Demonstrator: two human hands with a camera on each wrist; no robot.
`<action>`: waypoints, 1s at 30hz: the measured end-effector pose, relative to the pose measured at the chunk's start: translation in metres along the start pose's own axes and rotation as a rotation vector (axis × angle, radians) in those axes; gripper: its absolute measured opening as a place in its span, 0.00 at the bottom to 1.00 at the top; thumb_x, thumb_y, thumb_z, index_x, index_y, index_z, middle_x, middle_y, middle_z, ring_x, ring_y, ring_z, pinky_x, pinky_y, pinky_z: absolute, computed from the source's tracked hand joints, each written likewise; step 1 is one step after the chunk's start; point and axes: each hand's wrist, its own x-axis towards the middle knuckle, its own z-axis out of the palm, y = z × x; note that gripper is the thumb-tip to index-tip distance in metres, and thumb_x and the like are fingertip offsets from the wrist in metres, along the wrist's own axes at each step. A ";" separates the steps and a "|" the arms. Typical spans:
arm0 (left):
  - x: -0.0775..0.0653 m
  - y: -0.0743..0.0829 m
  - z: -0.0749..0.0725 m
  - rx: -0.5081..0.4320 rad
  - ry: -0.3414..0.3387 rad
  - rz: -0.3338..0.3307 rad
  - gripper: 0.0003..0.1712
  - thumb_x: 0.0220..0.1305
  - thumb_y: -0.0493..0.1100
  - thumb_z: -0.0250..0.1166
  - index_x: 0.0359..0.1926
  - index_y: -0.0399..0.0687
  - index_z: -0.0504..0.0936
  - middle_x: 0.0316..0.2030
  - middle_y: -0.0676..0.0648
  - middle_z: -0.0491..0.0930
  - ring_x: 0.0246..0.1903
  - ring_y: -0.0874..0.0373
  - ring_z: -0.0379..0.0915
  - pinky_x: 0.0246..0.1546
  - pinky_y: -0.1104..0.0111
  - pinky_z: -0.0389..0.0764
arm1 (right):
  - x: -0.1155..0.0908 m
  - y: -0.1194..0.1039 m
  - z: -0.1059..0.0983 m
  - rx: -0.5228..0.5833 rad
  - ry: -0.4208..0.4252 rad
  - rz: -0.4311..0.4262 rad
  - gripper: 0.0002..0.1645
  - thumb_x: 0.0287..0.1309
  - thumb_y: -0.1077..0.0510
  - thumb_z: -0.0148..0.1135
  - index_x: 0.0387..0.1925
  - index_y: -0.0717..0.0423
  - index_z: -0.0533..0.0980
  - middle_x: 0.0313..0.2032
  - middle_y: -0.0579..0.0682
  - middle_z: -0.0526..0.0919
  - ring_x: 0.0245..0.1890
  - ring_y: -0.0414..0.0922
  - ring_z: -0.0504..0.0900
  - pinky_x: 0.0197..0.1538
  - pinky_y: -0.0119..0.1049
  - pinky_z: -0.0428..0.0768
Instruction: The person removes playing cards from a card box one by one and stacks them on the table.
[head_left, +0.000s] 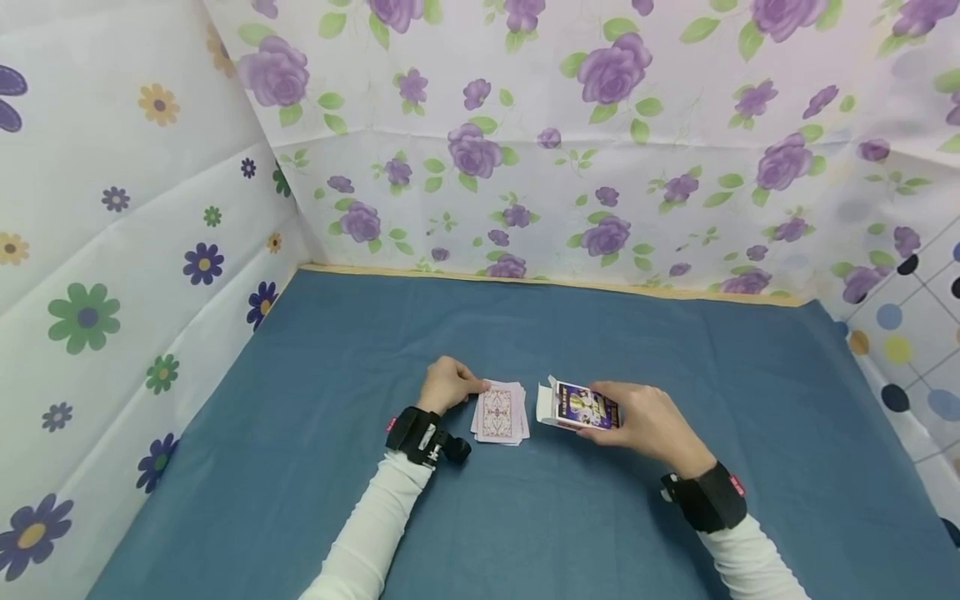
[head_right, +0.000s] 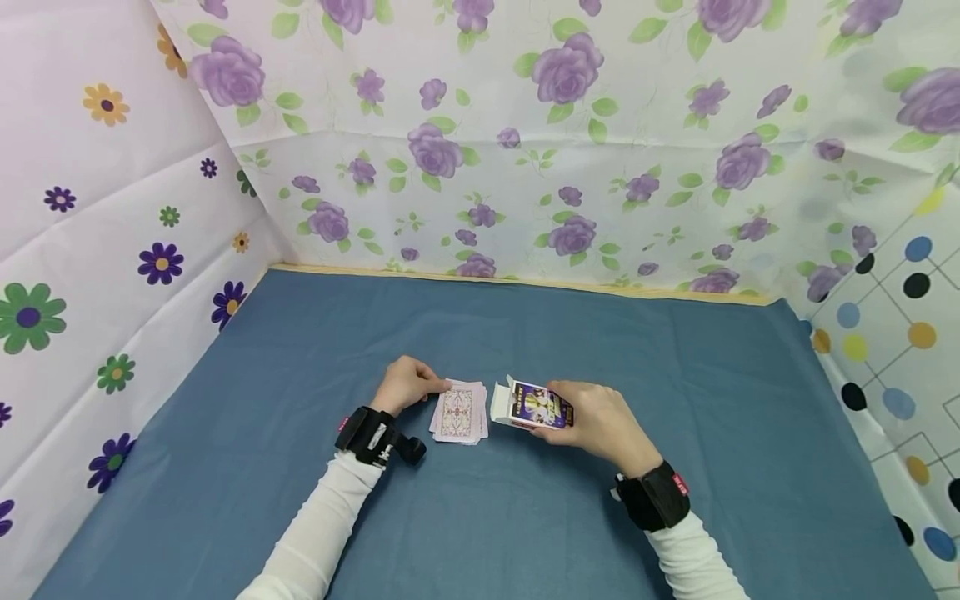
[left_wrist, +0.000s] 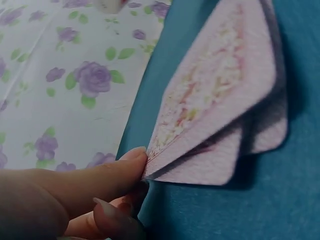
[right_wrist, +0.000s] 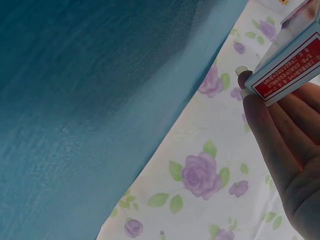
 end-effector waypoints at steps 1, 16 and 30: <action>-0.001 0.000 0.001 0.010 0.013 0.007 0.09 0.54 0.43 0.74 0.24 0.41 0.88 0.14 0.49 0.77 0.15 0.60 0.67 0.18 0.71 0.66 | 0.000 0.000 0.000 -0.001 -0.002 0.000 0.39 0.44 0.36 0.74 0.53 0.55 0.80 0.44 0.51 0.86 0.33 0.37 0.79 0.35 0.34 0.75; -0.035 0.045 0.006 -0.090 -0.204 0.392 0.09 0.66 0.46 0.64 0.41 0.47 0.85 0.27 0.44 0.80 0.22 0.61 0.67 0.26 0.72 0.66 | 0.002 -0.003 0.000 0.000 0.011 -0.031 0.39 0.44 0.35 0.73 0.54 0.55 0.79 0.43 0.51 0.86 0.32 0.37 0.80 0.33 0.33 0.75; -0.050 0.063 0.030 -0.130 -0.304 0.284 0.14 0.61 0.38 0.65 0.19 0.39 0.82 0.10 0.53 0.69 0.08 0.66 0.58 0.13 0.75 0.59 | 0.001 -0.015 -0.009 -0.016 0.038 -0.072 0.40 0.41 0.36 0.76 0.53 0.53 0.79 0.45 0.52 0.86 0.38 0.44 0.85 0.37 0.39 0.80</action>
